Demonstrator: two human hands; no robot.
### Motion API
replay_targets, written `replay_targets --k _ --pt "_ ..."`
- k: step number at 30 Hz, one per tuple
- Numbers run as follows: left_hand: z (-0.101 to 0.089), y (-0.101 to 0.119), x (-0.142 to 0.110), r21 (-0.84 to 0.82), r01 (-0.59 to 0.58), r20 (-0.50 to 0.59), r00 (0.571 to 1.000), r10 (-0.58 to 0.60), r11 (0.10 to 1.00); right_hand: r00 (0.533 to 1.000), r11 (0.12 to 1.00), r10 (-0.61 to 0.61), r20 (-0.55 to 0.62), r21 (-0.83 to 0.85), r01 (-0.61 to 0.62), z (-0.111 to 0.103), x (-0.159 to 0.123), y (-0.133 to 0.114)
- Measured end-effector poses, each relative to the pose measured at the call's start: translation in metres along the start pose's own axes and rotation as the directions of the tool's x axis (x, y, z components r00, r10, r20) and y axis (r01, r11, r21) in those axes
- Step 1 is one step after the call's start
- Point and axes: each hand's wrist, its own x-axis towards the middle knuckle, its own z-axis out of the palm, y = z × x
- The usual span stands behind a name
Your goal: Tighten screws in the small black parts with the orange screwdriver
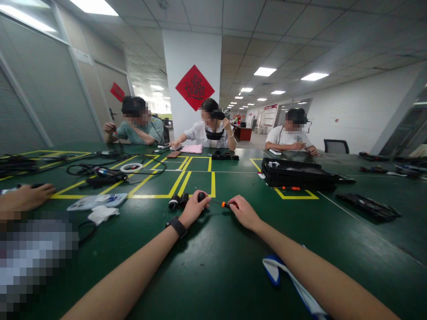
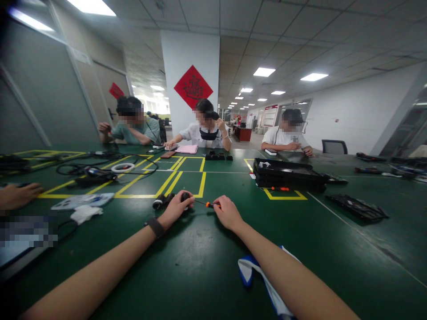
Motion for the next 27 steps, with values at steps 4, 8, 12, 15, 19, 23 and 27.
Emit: replay_targets --k 4,8,12,15,19,23,27 --pt "-0.0002 -0.0009 0.0006 0.001 0.01 -0.005 1.0 -0.01 1.0 1.0 1.0 -0.027 0.008 0.004 0.027 -0.0006 0.0 -0.0001" --pt "-0.0005 -0.0024 0.0015 -0.001 0.008 -0.006 1.0 -0.008 1.0 1.0 0.999 -0.021 0.015 0.027 0.02 -0.0015 -0.0012 -0.0021" --pt "-0.0004 -0.0031 0.0024 -0.004 0.005 -0.011 1.0 -0.006 1.0 0.999 0.999 -0.015 0.047 0.039 0.013 -0.0023 -0.0025 -0.0038" --pt "-0.0002 -0.0025 0.0026 -0.014 -0.006 -0.017 1.0 0.006 1.0 0.998 0.999 -0.02 0.053 0.036 0.018 -0.0022 -0.0024 -0.0046" --pt "-0.0004 -0.0017 0.0024 -0.02 0.002 -0.013 1.0 -0.002 1.0 0.997 0.999 -0.044 0.061 -0.016 0.045 -0.0022 -0.001 -0.0043" --pt "-0.0009 -0.0018 0.0025 -0.003 -0.005 -0.013 1.0 0.005 1.0 0.995 0.996 -0.086 0.044 -0.022 0.087 -0.0038 -0.0016 -0.005" --pt "-0.0008 -0.0018 0.0025 0.004 0.001 -0.012 1.0 -0.001 1.0 0.995 0.995 -0.095 0.043 -0.022 0.096 -0.0042 -0.0029 -0.0069"
